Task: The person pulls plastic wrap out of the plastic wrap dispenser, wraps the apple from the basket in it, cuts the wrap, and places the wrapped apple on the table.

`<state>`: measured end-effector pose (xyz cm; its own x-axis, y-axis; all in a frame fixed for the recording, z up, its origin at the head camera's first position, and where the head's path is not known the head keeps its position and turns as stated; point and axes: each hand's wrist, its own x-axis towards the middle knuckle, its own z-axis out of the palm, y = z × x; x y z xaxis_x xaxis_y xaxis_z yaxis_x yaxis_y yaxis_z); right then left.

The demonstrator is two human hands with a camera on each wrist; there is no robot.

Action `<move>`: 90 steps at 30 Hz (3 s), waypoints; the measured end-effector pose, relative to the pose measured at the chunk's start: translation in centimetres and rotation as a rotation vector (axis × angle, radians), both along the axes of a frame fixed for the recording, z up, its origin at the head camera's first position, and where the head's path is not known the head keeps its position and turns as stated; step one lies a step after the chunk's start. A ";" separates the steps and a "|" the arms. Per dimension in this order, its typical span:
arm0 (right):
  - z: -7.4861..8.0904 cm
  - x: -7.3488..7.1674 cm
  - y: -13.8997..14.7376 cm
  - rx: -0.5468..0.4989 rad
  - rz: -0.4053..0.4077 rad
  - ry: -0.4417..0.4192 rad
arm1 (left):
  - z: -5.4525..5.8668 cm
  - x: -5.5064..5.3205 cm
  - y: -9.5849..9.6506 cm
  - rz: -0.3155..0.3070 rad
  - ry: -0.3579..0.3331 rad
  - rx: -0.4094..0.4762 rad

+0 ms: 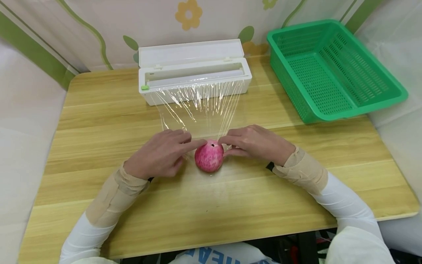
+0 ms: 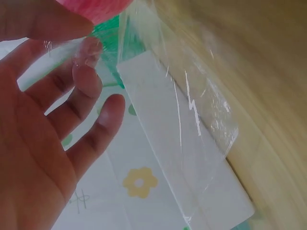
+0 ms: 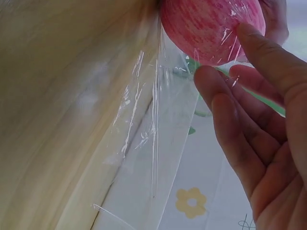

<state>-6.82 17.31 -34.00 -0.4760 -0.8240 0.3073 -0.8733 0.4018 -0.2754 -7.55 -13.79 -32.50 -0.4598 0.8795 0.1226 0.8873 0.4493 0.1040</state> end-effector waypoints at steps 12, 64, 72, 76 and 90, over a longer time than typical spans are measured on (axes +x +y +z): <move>0.1 -0.3 0.2 0.027 0.045 0.136 | 0.5 0.1 -0.4 -0.004 -0.017 -0.026; -0.4 -2.4 -0.3 -0.142 0.161 -0.071 | -1.4 -1.9 1.2 -0.144 0.260 0.261; -0.4 -2.4 -0.4 -0.128 0.164 -0.055 | -1.3 -1.8 0.8 -0.163 0.359 0.288; -0.4 -2.5 -0.4 -0.131 0.168 -0.045 | -1.1 -1.8 0.7 -0.187 0.367 0.300; -0.4 -2.5 -0.3 -0.138 0.148 -0.066 | -1.2 -1.6 1.0 -0.225 0.291 0.301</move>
